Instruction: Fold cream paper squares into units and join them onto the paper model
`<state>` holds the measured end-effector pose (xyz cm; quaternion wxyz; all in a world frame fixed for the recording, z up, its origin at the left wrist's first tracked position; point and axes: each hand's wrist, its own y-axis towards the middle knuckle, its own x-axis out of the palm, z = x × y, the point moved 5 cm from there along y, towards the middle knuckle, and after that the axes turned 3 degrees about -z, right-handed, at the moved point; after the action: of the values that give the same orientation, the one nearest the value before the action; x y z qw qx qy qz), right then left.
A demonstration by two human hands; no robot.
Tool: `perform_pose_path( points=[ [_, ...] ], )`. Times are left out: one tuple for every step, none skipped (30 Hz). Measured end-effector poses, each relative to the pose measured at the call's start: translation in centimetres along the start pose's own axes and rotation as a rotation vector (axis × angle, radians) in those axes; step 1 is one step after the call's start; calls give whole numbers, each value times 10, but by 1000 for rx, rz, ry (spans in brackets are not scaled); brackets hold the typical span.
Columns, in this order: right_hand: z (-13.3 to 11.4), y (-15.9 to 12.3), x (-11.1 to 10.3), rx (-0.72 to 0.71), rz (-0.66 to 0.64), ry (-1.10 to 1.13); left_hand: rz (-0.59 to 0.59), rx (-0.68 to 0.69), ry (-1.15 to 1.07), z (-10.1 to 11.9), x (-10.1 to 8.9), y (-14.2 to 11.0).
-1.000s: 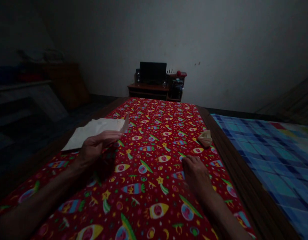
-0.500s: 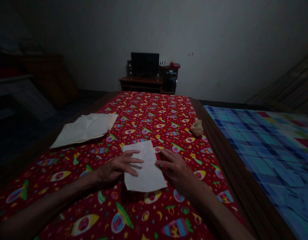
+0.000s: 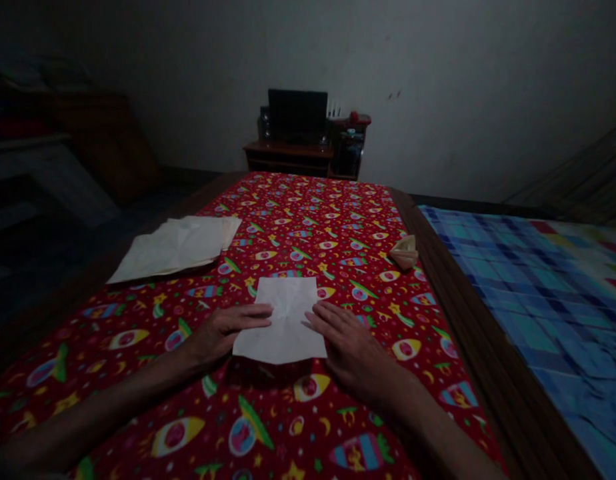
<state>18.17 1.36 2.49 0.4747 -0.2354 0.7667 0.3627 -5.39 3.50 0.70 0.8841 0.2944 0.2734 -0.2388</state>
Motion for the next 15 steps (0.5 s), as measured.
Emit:
perform_pose_path(
  points=[
    [-2,0,2,-11,-26,6,-3,26,23,2,1,0],
    [-3,1,3,-27,-29,25,-14,56,45,4,3,0],
    [-3,1,4,-42,-12,60,-27,86,63,7,4,0],
    [-3,2,4,-47,18,109,-35,111,74,9,5,-1],
    [-2,2,4,-38,51,165,-34,127,78,11,5,-1],
    [-1,3,4,-12,78,220,-24,125,79,13,4,-2],
    [0,3,5,31,96,268,-9,105,80,13,3,-3],
    [2,4,6,88,109,304,8,64,82,13,2,-3],
    [4,5,7,161,119,330,27,10,88,11,0,-3],
    [6,5,9,245,130,347,48,-56,103,9,-1,-3],
    [9,6,11,331,141,360,66,-120,124,6,-2,-3],
    [11,7,12,409,163,370,84,-173,147,4,-3,-2],
    [13,8,14,471,186,374,102,-214,170,1,-4,0],
    [15,10,16,516,203,369,120,-241,189,-2,-5,2],
    [17,13,17,542,217,351,139,-258,206,-4,-6,5]
  ],
)
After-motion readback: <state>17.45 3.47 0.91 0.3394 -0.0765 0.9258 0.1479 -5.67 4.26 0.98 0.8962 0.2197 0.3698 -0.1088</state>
